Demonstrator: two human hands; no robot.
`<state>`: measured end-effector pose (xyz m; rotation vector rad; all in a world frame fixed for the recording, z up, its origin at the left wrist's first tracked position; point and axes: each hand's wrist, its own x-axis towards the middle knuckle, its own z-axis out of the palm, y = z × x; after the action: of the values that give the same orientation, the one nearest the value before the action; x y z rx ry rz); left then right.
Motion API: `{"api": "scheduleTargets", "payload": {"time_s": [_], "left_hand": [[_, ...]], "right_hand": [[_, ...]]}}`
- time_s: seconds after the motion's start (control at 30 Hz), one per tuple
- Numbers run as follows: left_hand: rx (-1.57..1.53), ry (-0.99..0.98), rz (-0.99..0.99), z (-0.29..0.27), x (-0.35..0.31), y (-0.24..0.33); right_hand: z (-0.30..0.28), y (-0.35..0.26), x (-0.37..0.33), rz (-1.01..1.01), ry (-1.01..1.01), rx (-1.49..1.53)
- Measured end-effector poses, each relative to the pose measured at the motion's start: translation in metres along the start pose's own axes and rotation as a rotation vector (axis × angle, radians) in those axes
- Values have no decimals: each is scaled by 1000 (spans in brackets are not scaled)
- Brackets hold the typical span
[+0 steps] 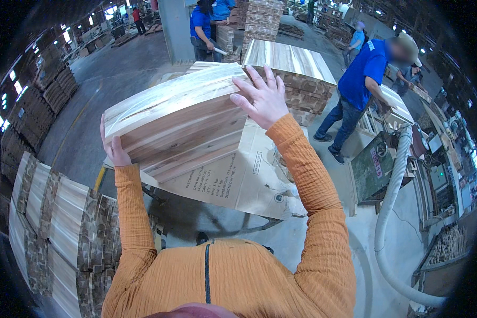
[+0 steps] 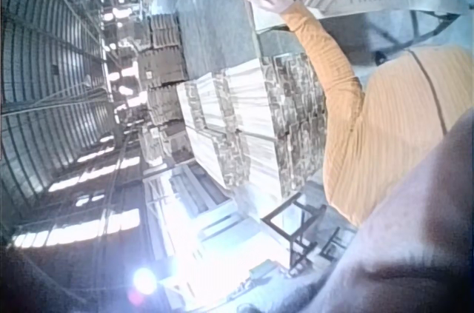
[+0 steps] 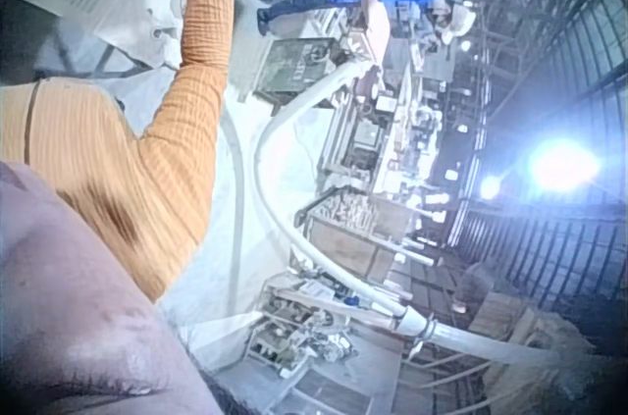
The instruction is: The person picks up wooden planks, applies glue to the edges using a white squeeze bottle, and joins them together. They repeat this process for multiple planks, stacking the assembled pieces on a table.
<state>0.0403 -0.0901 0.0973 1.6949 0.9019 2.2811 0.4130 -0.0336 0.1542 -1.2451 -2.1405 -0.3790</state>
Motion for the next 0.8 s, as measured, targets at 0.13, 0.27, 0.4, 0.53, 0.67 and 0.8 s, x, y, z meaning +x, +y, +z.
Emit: {"api": "scheduleTargets", "payload": {"time_s": [0.13, 0.27, 0.4, 0.53, 0.67, 0.8], "left_hand": [[7, -2, 16, -3, 0, -2], [0, -8, 8, -1, -1, -1], [4, -12, 12, -3, 0, -2], [-17, -5, 7, -1, -2, 0], [-5, 6, 21, -3, -2, -2], [-2, 8, 17, -2, -3, 2]], "right_hand": [[0, -4, 0, -62, 12, 52], [0, -2, 2, -72, -3, 7], [0, 3, 5, -70, 22, 1], [2, -3, 4, -73, -6, -16], [-2, -11, 8, -48, 10, -23], [0, -33, 16, -75, -29, -41]]}}
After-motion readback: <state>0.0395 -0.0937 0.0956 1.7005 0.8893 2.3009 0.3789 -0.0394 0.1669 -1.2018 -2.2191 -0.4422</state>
